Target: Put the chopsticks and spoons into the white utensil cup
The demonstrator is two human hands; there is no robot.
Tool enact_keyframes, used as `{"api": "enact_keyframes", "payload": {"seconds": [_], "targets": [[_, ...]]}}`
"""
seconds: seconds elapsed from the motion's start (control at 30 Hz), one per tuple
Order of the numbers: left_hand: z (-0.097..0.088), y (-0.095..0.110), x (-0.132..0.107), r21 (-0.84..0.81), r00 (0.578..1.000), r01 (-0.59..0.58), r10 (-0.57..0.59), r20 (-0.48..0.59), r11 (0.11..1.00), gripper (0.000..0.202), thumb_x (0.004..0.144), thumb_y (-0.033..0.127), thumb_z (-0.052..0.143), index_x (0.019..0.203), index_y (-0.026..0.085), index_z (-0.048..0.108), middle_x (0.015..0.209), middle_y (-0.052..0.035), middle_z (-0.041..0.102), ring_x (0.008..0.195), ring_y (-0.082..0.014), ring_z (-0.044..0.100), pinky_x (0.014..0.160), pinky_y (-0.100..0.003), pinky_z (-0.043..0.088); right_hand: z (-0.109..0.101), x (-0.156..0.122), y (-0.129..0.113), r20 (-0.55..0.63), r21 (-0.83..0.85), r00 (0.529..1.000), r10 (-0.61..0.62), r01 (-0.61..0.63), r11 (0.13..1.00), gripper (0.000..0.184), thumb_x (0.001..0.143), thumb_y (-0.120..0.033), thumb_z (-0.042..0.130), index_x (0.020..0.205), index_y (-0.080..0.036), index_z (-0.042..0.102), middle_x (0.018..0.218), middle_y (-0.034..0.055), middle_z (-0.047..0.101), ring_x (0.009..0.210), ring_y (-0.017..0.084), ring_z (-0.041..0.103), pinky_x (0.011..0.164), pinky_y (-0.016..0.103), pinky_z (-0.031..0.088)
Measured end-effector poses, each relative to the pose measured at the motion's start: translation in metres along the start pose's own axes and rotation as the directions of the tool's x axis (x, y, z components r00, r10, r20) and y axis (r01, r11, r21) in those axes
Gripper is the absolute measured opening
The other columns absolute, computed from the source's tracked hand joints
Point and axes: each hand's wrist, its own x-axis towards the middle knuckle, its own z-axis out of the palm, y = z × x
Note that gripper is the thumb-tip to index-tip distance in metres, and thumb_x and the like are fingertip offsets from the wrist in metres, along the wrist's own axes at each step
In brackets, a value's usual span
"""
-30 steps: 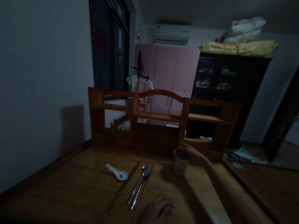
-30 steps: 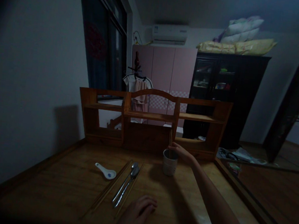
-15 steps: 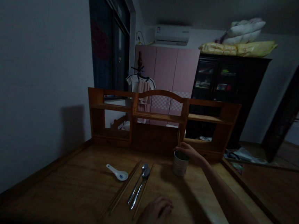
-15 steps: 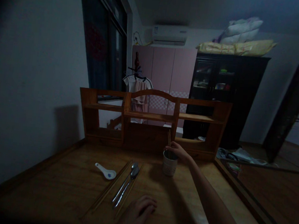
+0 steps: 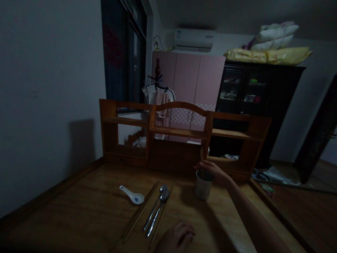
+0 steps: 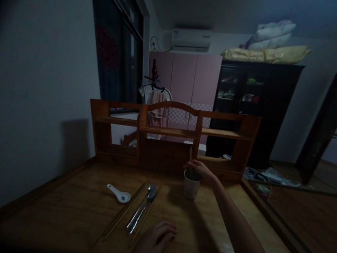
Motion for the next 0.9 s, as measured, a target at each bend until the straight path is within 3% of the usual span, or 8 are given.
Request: {"api": "enact_keyframes", "payload": {"seconds": [0.23,0.5,0.9], "targets": [[-0.002,0.004,0.000,-0.002,1.000,0.008,-0.008,0.008,1.000,0.022,0.088,0.020,0.049,0.094,0.025,0.069,0.106,-0.0011,0.066,0.101,-0.0155,0.059,0.090,-0.023,0.042,-0.004,0.005,0.005,0.015,0.123,1.000,-0.002,0.000,0.992,0.031,0.087,-0.035,0.063,0.108,-0.012,0.063,0.106,0.0143,0.068,0.094,0.023,0.066,0.084,0.035,0.053],[-0.001,0.001,0.000,0.007,1.000,0.008,-0.008,0.007,1.000,0.022,0.088,0.020,0.049,0.094,0.025,0.069,0.106,-0.0014,0.066,0.100,-0.0157,0.060,0.090,-0.023,0.043,-0.006,0.006,0.011,-0.002,0.208,1.000,-0.019,0.019,0.978,0.024,0.086,-0.028,0.065,0.105,-0.012,0.065,0.096,0.0107,0.070,0.083,0.019,0.068,0.077,0.030,0.055],[-0.002,0.004,0.000,0.003,1.000,0.010,-0.010,-0.001,1.000,0.022,0.089,0.023,0.048,0.093,0.025,0.070,0.105,-0.0012,0.066,0.100,-0.0156,0.060,0.090,-0.024,0.043,-0.006,0.008,0.014,0.002,0.247,1.000,-0.005,0.005,0.969,0.021,0.086,-0.025,0.064,0.103,-0.013,0.065,0.095,0.0100,0.069,0.083,0.017,0.067,0.075,0.027,0.054]]}}
